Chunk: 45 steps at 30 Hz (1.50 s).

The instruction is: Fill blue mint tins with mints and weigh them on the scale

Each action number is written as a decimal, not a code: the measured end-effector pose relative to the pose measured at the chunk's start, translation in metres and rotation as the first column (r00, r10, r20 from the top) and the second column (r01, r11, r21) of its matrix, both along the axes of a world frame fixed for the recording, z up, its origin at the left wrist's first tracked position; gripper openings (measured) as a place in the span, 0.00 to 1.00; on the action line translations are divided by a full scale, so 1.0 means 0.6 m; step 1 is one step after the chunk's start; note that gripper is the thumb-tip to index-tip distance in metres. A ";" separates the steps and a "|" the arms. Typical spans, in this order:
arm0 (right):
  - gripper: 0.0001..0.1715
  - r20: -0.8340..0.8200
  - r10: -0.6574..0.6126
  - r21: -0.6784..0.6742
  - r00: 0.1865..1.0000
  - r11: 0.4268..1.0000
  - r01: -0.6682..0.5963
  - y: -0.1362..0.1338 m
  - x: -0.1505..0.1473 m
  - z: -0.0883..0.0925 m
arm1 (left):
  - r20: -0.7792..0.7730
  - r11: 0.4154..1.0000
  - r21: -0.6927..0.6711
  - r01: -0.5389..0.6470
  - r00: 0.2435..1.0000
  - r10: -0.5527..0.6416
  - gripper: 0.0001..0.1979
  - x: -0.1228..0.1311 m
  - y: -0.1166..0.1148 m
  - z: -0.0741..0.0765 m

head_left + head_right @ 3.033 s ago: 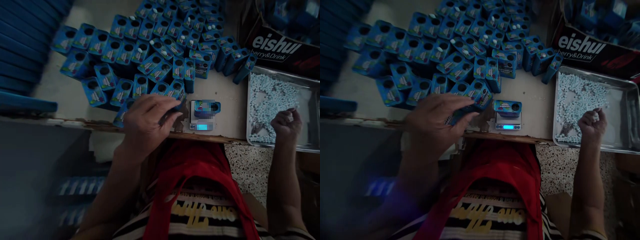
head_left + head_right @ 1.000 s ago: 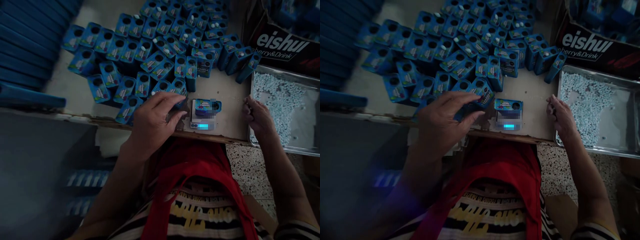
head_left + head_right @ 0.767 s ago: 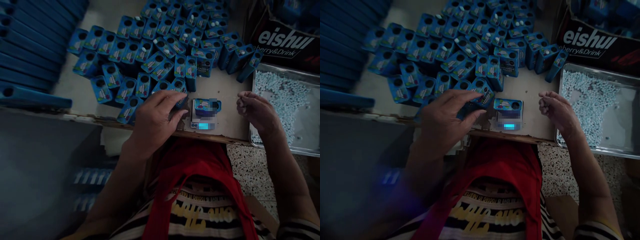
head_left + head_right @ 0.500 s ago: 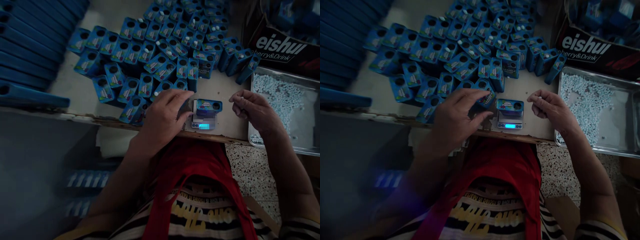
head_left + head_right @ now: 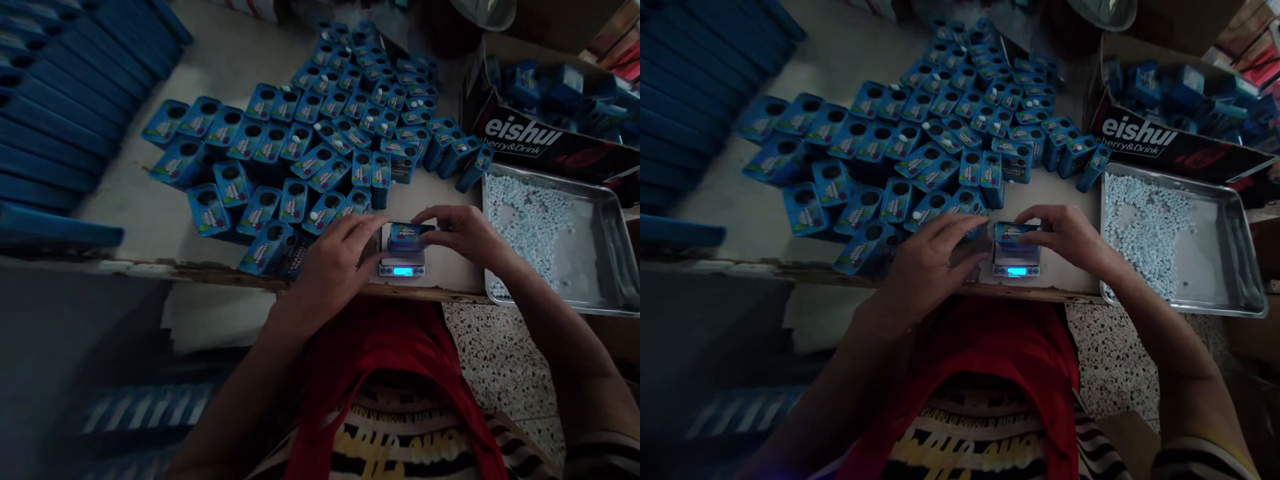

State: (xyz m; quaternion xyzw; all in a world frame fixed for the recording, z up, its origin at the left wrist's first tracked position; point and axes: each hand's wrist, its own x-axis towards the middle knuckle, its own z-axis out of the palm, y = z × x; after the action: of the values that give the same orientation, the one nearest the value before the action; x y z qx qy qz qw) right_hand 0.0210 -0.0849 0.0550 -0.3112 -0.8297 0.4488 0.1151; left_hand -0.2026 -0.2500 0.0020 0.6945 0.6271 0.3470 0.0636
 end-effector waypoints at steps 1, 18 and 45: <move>0.13 -0.032 -0.010 -0.046 0.999 0.999 0.008 0.008 0.001 0.000 | -0.002 1.000 0.006 0.005 1.000 -0.005 0.25 0.001 0.003 0.002; 0.31 0.610 0.023 0.436 0.792 0.826 -0.359 0.150 -0.149 -0.150 | -0.018 0.999 0.049 -0.001 1.000 0.002 0.27 0.005 0.030 0.022; 0.16 -0.026 -0.324 -0.251 0.946 0.918 0.308 0.147 -0.135 -0.182 | -0.019 0.987 0.015 -0.161 0.987 0.162 0.20 -0.054 -0.019 0.024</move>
State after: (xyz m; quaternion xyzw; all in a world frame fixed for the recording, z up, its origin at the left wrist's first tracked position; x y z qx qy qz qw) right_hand -0.0599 0.0035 -0.0541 -0.4376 -0.7029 0.5328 0.1746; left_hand -0.2350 -0.2617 0.0165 0.6452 0.6796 0.3481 0.0244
